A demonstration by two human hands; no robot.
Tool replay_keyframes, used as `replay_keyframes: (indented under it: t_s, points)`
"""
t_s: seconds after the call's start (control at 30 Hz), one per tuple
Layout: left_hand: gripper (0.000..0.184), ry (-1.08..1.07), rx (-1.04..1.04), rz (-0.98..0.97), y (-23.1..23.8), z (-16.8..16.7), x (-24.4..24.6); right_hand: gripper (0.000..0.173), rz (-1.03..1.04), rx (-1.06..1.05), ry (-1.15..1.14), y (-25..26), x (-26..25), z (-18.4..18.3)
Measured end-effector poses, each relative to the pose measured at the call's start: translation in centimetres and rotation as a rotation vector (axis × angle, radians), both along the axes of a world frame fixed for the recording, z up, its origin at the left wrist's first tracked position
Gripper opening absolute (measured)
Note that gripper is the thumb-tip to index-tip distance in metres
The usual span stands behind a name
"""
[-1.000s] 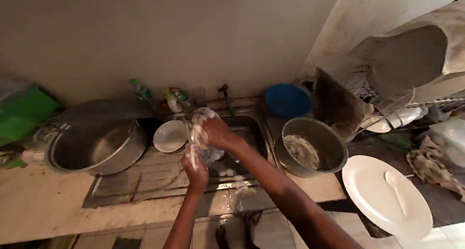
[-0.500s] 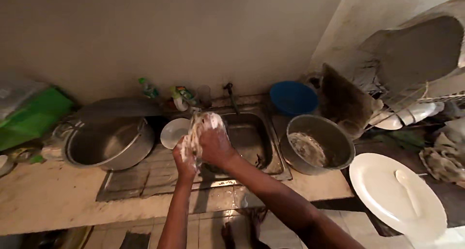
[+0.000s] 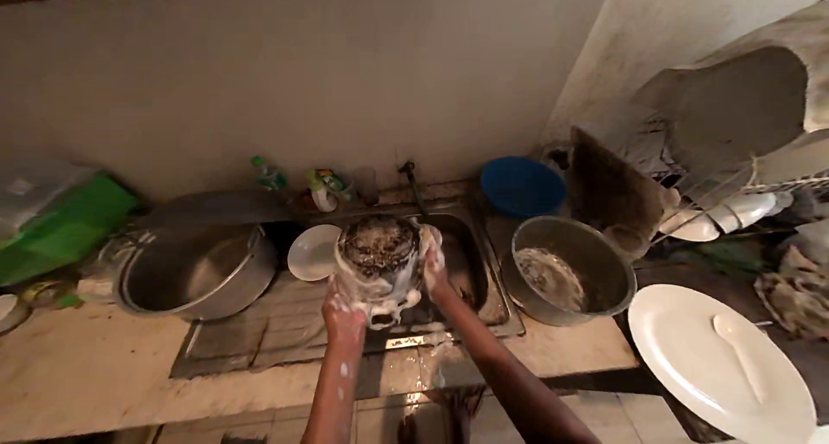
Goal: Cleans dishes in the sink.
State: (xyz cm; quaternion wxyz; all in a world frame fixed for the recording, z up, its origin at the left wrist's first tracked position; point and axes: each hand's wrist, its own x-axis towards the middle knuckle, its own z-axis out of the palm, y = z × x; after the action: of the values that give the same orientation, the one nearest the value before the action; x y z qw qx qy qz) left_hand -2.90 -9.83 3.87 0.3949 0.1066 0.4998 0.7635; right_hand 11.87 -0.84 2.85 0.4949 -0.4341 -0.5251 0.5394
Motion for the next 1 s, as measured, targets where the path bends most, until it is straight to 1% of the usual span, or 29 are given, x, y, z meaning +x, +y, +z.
replay_keyframes:
  t_s: [0.07,0.1,0.13,0.2,0.23,0.3,0.37,0.4,0.43,0.5,0.57,0.63,0.67,0.7,0.77,0.8,0.83,0.87,0.9,0.93,0.97,1.0]
  points:
    - [0.048,-0.012,0.106,-0.042,1.2,0.8,1.1,0.055,-0.093,0.130,-0.202,-2.5,-1.2,-0.6]
    - [0.046,-0.033,0.150,-0.040,1.9,1.5,1.6,0.061,-0.116,0.229,-0.282,-3.5,-1.8,-0.9]
    - [0.045,-0.029,0.153,-0.014,2.6,2.4,2.1,0.065,-0.132,0.313,-0.330,-4.2,-2.2,-1.2]
    - [0.041,0.020,0.101,0.056,3.8,4.0,2.6,0.061,-0.135,0.468,-0.412,-4.5,-2.4,-1.6]
    - [0.041,0.081,0.087,0.071,4.2,4.4,2.9,0.056,-0.075,0.506,-0.481,-4.6,-2.0,-1.0]
    - [0.042,0.239,0.076,0.083,4.2,4.6,3.4,0.050,0.144,0.537,-0.594,-4.3,-1.0,0.9]
    - [0.043,0.426,0.050,0.089,3.9,3.6,3.4,0.043,0.282,0.666,-0.725,-3.1,-0.4,2.2]
    - [0.046,0.492,0.020,0.046,3.4,3.1,3.2,0.041,0.354,0.724,-0.786,-2.5,-0.2,3.2]
    - [0.047,0.516,-0.019,0.002,2.9,2.8,3.0,0.041,0.409,0.776,-0.826,-1.8,-0.3,3.9]
    - [0.044,0.436,-0.051,-0.050,2.5,2.0,2.3,0.046,0.434,0.818,-0.856,-0.5,-0.8,5.3]
    - [0.042,0.326,0.007,-0.069,2.2,1.1,1.2,0.051,0.389,0.645,-0.793,0.0,-1.3,7.0]
    - [0.045,0.219,0.124,-0.111,1.8,0.3,-0.3,0.051,0.270,0.430,-0.640,0.6,-1.1,7.6]
    - [0.046,0.160,0.177,-0.128,1.8,0.2,-0.9,0.050,0.212,0.403,-0.600,0.7,-0.9,7.0]
    - [0.045,0.122,0.201,-0.148,1.7,0.1,-1.4,0.051,0.193,0.425,-0.575,0.3,-0.7,5.9]
    - [0.044,0.152,0.152,-0.200,1.2,0.1,-2.0,0.053,0.199,0.504,-0.530,-0.4,-0.7,4.3]
    - [0.044,0.176,0.114,-0.225,0.7,0.2,-2.2,0.053,0.221,0.476,-0.500,-0.1,-0.8,4.5]
    - [0.043,0.197,0.096,-0.243,0.2,0.2,-2.2,0.053,0.271,0.362,-0.468,0.8,-0.8,5.2]
    - [0.041,0.212,0.099,-0.251,-0.3,0.3,-2.1,0.052,0.317,0.197,-0.431,2.5,-0.8,5.9]
    - [0.038,0.206,0.108,-0.241,-0.6,0.4,-2.0,0.049,0.326,0.066,-0.423,4.6,-0.8,5.8]
    - [0.035,0.182,0.110,-0.220,-0.6,0.5,-1.7,0.049,0.319,0.010,-0.423,6.2,-0.7,4.8]
    - [0.035,0.146,0.115,-0.194,-0.5,0.2,-1.5,0.050,0.299,-0.016,-0.419,6.8,-0.3,3.3]
    - [0.035,0.124,0.113,-0.169,-0.1,-0.5,-1.5,0.051,0.286,-0.002,-0.424,6.1,0.1,1.8]
